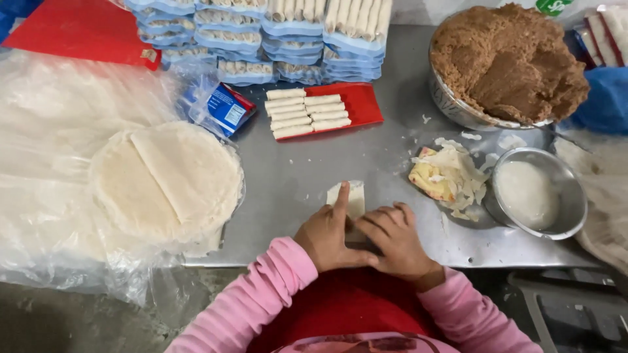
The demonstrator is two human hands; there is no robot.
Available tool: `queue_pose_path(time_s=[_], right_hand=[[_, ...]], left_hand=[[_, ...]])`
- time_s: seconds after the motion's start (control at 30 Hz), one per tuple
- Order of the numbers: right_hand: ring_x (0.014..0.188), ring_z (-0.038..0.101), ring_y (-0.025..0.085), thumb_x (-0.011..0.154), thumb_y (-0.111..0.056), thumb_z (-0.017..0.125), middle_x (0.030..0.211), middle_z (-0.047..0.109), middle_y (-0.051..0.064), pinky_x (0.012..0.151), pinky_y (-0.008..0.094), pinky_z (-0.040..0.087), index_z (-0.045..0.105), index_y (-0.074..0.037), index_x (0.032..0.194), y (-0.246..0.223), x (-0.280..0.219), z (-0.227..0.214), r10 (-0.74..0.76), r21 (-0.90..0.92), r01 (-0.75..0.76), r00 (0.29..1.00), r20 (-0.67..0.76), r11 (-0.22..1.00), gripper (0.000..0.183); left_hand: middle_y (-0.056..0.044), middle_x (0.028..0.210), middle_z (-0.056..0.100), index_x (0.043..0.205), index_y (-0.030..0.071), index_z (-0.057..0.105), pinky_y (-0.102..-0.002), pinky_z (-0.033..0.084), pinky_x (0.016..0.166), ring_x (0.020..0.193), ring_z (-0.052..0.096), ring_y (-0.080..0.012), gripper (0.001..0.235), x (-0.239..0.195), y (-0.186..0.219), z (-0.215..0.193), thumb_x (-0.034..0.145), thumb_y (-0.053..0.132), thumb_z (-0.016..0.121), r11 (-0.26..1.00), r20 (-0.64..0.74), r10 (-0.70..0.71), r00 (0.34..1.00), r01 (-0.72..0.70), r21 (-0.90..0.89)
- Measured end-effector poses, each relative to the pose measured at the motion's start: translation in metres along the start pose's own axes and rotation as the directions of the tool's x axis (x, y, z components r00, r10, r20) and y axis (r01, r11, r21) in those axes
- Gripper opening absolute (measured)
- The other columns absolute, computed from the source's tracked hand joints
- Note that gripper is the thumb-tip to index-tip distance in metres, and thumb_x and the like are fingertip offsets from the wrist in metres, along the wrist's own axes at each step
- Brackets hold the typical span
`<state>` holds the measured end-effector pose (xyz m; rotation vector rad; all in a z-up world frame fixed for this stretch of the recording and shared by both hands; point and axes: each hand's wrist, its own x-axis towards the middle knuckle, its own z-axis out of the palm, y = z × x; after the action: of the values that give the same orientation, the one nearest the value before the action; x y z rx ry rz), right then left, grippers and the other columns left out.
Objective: A person is manually rolling spring rolls at a food preparation station, using wrappers and a large bowl of filling.
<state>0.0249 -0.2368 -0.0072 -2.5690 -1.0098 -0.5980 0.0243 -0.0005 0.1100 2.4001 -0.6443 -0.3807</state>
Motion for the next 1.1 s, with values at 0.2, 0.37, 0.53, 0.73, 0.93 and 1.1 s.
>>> queue_pose_path(time_s=[0.2,0.37,0.53,0.73,0.93,1.1], right_hand=[[0.090,0.056,0.021,0.098,-0.060,0.057,0.092,0.059,-0.005,0.100,0.048,0.034,0.071,-0.021,0.095,-0.024,0.031,-0.005,-0.086,0.032,0.088,0.994,-0.069,0.996,0.041],[0.087,0.056,0.015,0.088,-0.039,0.076,0.080,0.068,-0.014,0.092,0.041,0.031,0.078,-0.031,0.086,-0.018,0.058,-0.023,0.162,0.371,-0.218,0.971,0.176,0.903,0.008],[0.090,0.055,0.019,0.088,-0.036,0.078,0.089,0.067,-0.007,0.096,0.044,0.031,0.080,-0.028,0.101,-0.014,0.056,-0.028,0.163,0.341,-0.179,0.984,0.076,0.923,0.016],[0.088,0.051,0.022,0.091,-0.037,0.075,0.093,0.062,-0.004,0.090,0.045,0.034,0.077,-0.026,0.101,-0.026,0.051,-0.031,-0.014,0.155,0.036,0.990,-0.138,0.987,0.015],[0.092,0.053,0.022,0.092,-0.033,0.072,0.095,0.065,-0.004,0.094,0.044,0.035,0.078,-0.025,0.100,-0.016,0.051,-0.026,0.098,0.251,-0.073,0.991,-0.090,0.965,0.013],[0.095,0.051,0.025,0.089,-0.038,0.074,0.100,0.061,-0.001,0.100,0.050,0.034,0.074,-0.026,0.114,-0.018,0.039,-0.014,0.010,0.044,-0.004,0.989,-0.145,0.999,0.027]], left_hand=[[-0.027,0.128,0.063,0.153,-0.002,0.042,-0.053,0.058,0.094,0.111,0.067,-0.0468,0.108,-0.018,-0.043,0.023,0.070,0.045,0.092,0.889,-0.376,0.174,0.910,-0.310,-0.338],[-0.005,0.116,0.064,0.123,0.010,0.073,-0.037,0.056,0.097,0.110,0.065,-0.0282,0.034,-0.035,-0.074,0.064,0.090,0.016,0.077,0.910,-0.489,0.415,0.768,-0.334,0.248],[0.001,0.102,0.062,0.106,0.019,0.075,-0.042,0.051,0.081,0.101,0.059,-0.0271,0.018,-0.002,-0.094,0.078,0.093,0.031,0.072,0.926,-0.502,0.353,0.790,-0.219,0.306],[0.002,0.110,0.057,0.107,0.027,0.074,-0.045,0.044,0.084,0.110,0.051,-0.0300,0.018,-0.003,-0.092,0.068,0.095,0.037,0.066,0.949,-0.477,0.258,0.840,-0.127,0.289],[-0.001,0.110,0.058,0.120,0.023,0.074,-0.047,0.038,0.092,0.113,0.050,-0.0306,0.027,0.004,-0.096,0.081,0.097,0.036,0.067,0.909,-0.535,0.355,0.767,-0.151,0.388],[-0.002,0.109,0.058,0.113,0.019,0.074,-0.052,0.036,0.096,0.114,0.048,-0.0326,0.023,0.010,-0.092,0.066,0.094,0.031,0.069,0.876,-0.479,0.409,0.777,-0.186,0.445]])
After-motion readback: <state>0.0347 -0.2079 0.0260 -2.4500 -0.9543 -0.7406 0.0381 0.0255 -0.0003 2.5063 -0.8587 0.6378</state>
